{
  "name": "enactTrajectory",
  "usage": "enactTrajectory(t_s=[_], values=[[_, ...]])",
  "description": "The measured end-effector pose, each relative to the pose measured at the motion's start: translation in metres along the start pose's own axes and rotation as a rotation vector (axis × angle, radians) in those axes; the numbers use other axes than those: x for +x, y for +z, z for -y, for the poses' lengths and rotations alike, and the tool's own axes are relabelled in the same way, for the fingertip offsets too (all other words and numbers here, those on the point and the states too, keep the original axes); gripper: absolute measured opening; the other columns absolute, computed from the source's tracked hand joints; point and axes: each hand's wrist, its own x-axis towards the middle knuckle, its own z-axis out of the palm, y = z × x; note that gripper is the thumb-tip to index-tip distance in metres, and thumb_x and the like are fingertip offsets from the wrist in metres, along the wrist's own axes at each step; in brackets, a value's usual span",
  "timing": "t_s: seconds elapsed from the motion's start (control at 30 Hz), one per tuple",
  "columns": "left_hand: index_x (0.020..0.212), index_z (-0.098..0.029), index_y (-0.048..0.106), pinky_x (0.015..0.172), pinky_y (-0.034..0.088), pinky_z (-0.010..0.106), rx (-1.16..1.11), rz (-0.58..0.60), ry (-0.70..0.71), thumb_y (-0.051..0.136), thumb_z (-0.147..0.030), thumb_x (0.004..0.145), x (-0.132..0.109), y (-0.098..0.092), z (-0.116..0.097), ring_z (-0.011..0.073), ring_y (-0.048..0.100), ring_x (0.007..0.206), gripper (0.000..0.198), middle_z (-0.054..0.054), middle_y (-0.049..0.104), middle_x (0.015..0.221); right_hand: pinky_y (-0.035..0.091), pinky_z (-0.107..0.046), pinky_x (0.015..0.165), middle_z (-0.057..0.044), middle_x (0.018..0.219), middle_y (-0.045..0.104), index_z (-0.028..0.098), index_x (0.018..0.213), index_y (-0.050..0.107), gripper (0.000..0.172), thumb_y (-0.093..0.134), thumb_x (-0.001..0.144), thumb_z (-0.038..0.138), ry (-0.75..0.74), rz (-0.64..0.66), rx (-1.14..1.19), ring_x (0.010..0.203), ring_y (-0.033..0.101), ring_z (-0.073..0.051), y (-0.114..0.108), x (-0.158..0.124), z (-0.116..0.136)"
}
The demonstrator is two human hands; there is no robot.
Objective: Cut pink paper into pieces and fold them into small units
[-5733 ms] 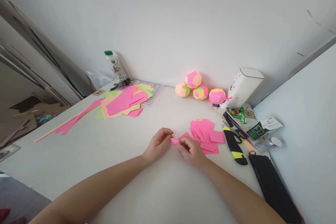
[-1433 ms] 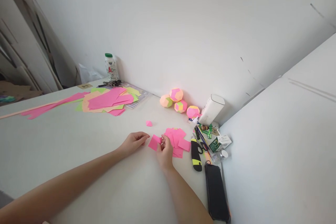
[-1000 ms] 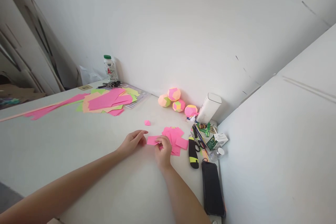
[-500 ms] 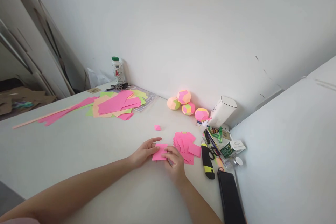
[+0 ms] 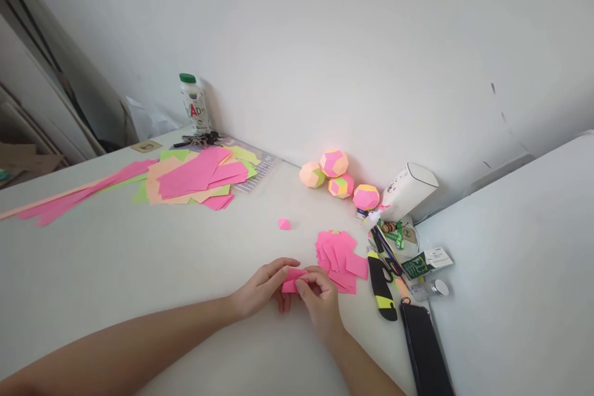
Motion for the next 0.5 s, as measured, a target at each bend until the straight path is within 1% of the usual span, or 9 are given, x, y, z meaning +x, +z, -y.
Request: enactTrajectory(t_s=[0.03, 0.07, 0.13, 0.17, 0.23, 0.3, 0.4, 0.47, 0.5], values=[[0.12, -0.016, 0.042, 0.053, 0.048, 0.029, 0.008, 0.019, -0.008, 0.044, -0.057, 0.088, -0.0008, -0.0001, -0.0012, 0.0164, 0.062, 0.053, 0.052, -0.001, 0.061, 0.06, 0.051, -0.03, 0.065, -0.004, 0.082, 0.061, 0.021, 0.071, 0.068, 0.014, 0.068, 0.079, 0.032, 0.0, -0.01, 0.011, 0.072, 0.06, -0.017, -0.0009, 0.0004, 0.0], [0.124, -0.017, 0.038, 0.054, 0.049, 0.029, 0.011, 0.03, -0.012, 0.051, -0.053, 0.086, -0.0015, 0.0003, -0.0021, 0.016, 0.062, 0.054, 0.054, -0.001, 0.062, 0.066, 0.05, -0.028, 0.062, -0.003, 0.079, 0.061, 0.021, 0.071, 0.067, 0.012, 0.068, 0.079, 0.03, -0.009, -0.021, 0.018, 0.069, 0.059, -0.016, -0.0018, 0.0007, 0.0001], [0.124, -0.017, 0.037, 0.054, 0.049, 0.028, 0.049, 0.04, -0.032, 0.061, -0.046, 0.081, -0.0024, 0.0021, -0.0028, 0.0151, 0.062, 0.053, 0.057, -0.003, 0.062, 0.066, 0.049, -0.026, 0.06, -0.002, 0.076, 0.06, 0.021, 0.071, 0.067, 0.01, 0.068, 0.079, 0.027, -0.042, -0.035, 0.016, 0.067, 0.058, -0.015, -0.0036, 0.0007, 0.0009], [0.12, -0.016, 0.04, 0.053, 0.049, 0.027, 0.061, 0.053, -0.05, 0.063, -0.044, 0.08, -0.0028, 0.0033, -0.0026, 0.0148, 0.062, 0.052, 0.054, -0.004, 0.061, 0.062, 0.049, -0.026, 0.061, -0.002, 0.076, 0.06, 0.021, 0.071, 0.067, 0.009, 0.067, 0.08, 0.026, -0.056, -0.027, 0.01, 0.068, 0.058, -0.015, -0.0045, 0.0005, 0.0014], [0.108, -0.015, 0.046, 0.051, 0.049, 0.026, 0.043, 0.095, -0.085, 0.062, -0.043, 0.08, -0.0036, 0.0055, -0.0018, 0.0149, 0.062, 0.052, 0.042, -0.004, 0.059, 0.058, 0.049, -0.026, 0.061, -0.001, 0.074, 0.061, 0.022, 0.074, 0.067, 0.007, 0.065, 0.081, 0.024, -0.074, -0.006, -0.007, 0.069, 0.058, -0.015, -0.006, -0.0003, 0.0023], [0.094, -0.016, 0.048, 0.048, 0.048, 0.025, -0.003, 0.1, -0.095, 0.061, -0.047, 0.08, -0.0042, 0.0065, -0.0004, 0.0142, 0.062, 0.052, 0.036, -0.002, 0.06, 0.064, 0.048, -0.025, 0.059, -0.001, 0.071, 0.06, 0.022, 0.076, 0.067, 0.007, 0.064, 0.082, 0.023, -0.081, 0.01, -0.017, 0.067, 0.057, -0.014, -0.0071, -0.0018, 0.0026], [0.083, -0.017, 0.045, 0.046, 0.048, 0.024, -0.04, 0.093, -0.117, 0.058, -0.052, 0.081, -0.005, 0.0058, 0.0018, 0.0131, 0.063, 0.052, 0.038, 0.0, 0.063, 0.071, 0.047, -0.023, 0.051, 0.0, 0.071, 0.059, 0.021, 0.077, 0.064, 0.007, 0.064, 0.083, 0.025, -0.057, 0.026, 0.013, 0.059, 0.055, -0.012, -0.0077, -0.0048, 0.0013], [0.082, -0.017, 0.044, 0.046, 0.048, 0.024, -0.049, 0.095, -0.131, 0.056, -0.055, 0.081, -0.0055, 0.0048, 0.0025, 0.013, 0.063, 0.052, 0.039, 0.001, 0.064, 0.072, 0.046, -0.022, 0.047, 0.0, 0.072, 0.058, 0.021, 0.086, 0.063, 0.007, 0.064, 0.083, 0.028, 0.009, 0.036, 0.059, 0.053, 0.054, -0.011, -0.0077, -0.0064, 0.0002], [0.082, -0.017, 0.044, 0.046, 0.048, 0.023, -0.053, 0.09, -0.134, 0.056, -0.055, 0.081, -0.0058, 0.0046, 0.0025, 0.013, 0.063, 0.052, 0.04, 0.001, 0.065, 0.072, 0.046, -0.021, 0.045, 0.0, 0.073, 0.057, 0.022, 0.092, 0.061, 0.012, 0.065, 0.082, 0.029, 0.05, 0.034, 0.083, 0.052, 0.054, -0.01, -0.0077, -0.0067, -0.0002]])
